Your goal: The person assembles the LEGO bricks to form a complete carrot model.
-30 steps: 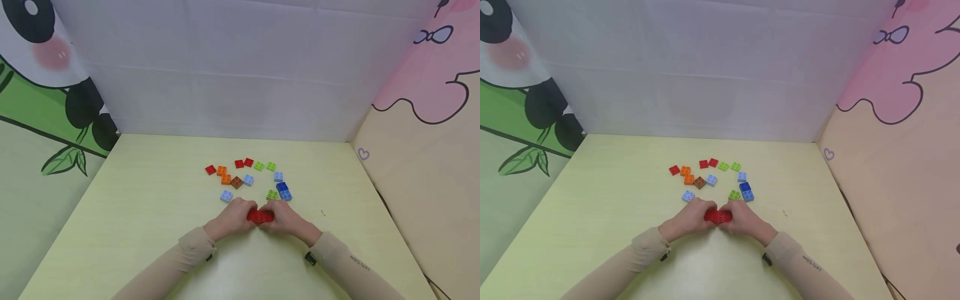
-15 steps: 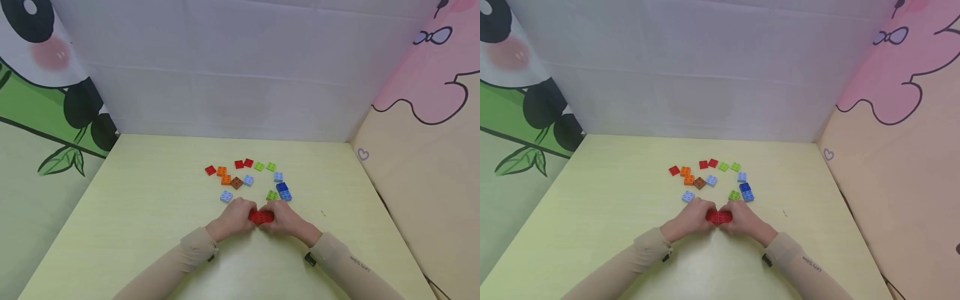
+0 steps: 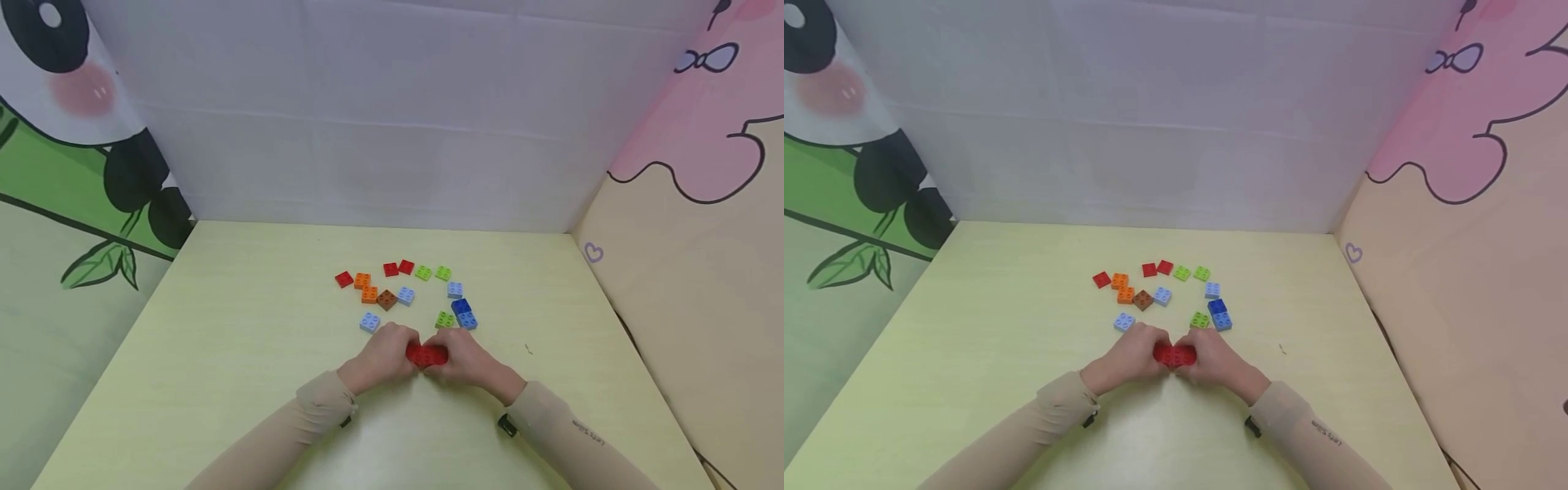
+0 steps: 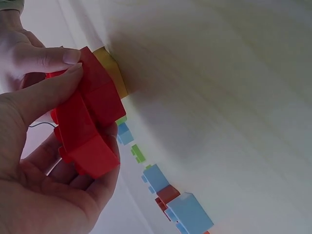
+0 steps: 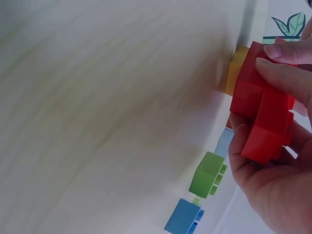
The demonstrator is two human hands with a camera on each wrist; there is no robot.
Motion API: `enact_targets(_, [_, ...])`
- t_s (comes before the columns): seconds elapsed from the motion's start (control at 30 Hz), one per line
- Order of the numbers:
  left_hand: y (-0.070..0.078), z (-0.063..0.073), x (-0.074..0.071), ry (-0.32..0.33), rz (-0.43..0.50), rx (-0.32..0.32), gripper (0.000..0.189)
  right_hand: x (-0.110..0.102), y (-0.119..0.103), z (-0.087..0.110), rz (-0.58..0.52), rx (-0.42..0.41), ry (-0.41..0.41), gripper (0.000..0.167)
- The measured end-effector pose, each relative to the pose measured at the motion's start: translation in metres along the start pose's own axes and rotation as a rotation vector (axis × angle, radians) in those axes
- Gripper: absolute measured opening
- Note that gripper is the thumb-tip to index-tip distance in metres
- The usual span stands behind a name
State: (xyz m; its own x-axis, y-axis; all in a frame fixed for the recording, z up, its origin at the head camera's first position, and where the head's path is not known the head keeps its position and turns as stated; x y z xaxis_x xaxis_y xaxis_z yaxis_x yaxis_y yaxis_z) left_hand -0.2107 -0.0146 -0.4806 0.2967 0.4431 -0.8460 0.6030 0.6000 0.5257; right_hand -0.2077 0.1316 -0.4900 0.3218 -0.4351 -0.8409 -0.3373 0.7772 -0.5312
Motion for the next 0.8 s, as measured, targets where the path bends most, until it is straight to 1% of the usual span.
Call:
enact_targets(0.2, [-0.0014,-0.0001,0.0037,0.005,0.015,-0.007,0.014,0.0012,0.0012,0.0016,0.002,-0.003,0.004,0.026])
enact_targets(0.43, [-0.0020,-0.0015,0.0040,0.006,0.033,-0.018,0.015,0.0009,0.0022,0.0013,0.001,-0.004,0.015,0.026])
enact_targets(0.63, [-0.0043,-0.0015,0.0044,0.030,0.059,-0.024,0.014,0.0003,0.0029,0.0010,-0.003,-0.020,0.031,0.026])
enact_targets(0.8, [-0.0078,0.0000,0.0066,0.048,0.086,-0.017,0.015,0.0020,0.0031,0.0010,-0.018,-0.014,0.017,0.025])
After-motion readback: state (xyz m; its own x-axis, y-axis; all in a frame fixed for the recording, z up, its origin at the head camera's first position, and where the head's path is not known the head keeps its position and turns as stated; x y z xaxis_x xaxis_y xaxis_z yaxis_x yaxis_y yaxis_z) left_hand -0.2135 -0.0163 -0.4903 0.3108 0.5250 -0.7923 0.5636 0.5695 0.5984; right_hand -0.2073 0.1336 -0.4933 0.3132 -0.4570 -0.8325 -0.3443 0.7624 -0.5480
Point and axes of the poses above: each hand's wrist, its own z-axis away from the middle knuckle, its own x-axis out of the palm, y = z × x, the point moved 4 cm from there along -z, towards the middle knuckle, and after that the axes turned 9 degrees about x, right-handed, at the moved point
